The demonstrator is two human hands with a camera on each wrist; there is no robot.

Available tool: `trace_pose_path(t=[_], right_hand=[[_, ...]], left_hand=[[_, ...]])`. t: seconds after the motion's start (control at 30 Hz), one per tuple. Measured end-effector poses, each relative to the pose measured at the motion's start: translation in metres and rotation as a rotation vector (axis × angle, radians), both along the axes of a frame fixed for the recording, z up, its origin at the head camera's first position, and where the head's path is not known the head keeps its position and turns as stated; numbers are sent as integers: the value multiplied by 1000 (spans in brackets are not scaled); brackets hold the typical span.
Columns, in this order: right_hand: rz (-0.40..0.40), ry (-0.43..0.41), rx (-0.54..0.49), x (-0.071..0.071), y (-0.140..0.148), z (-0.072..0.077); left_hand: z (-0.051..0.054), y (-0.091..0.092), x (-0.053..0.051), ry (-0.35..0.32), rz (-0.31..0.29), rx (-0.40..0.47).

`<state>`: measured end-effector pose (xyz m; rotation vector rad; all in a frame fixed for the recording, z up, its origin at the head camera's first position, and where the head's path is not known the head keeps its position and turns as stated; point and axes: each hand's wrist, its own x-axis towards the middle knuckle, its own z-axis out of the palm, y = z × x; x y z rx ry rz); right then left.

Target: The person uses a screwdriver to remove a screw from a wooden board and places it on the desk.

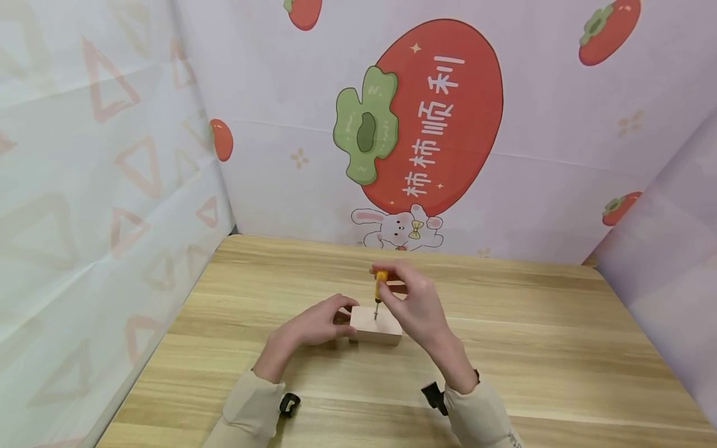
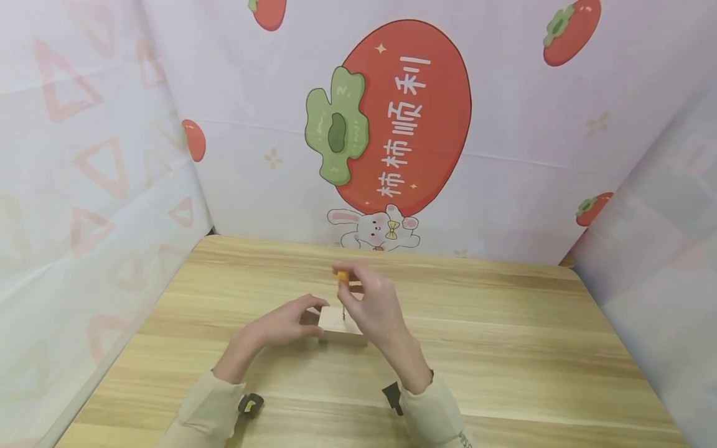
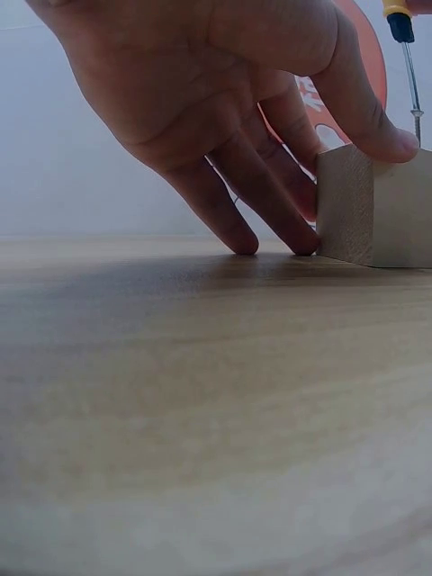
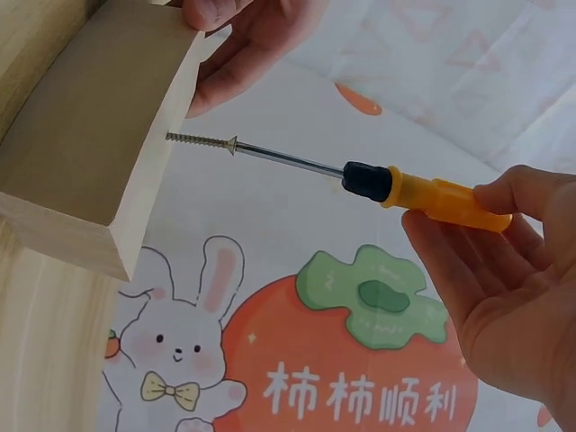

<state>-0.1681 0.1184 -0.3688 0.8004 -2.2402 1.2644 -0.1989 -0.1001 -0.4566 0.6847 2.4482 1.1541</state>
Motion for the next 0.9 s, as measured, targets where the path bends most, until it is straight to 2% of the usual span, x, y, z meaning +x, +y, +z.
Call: trace_pose_path(t=[0.13,0.47,0.7,0.9], right_hand=[[15,-15,-12,0,0,-2],[-78,6,4,1,3,-1],[-53,-1,-18,1,5,-1],[-35,2,25,1,6,0]], left_hand=[[-1,0,0,0,4,-2],[-1,0,0,-8,5,-10],[-2,1,0,-9,5,-12],[-3,1,-1,5,5,-17]])
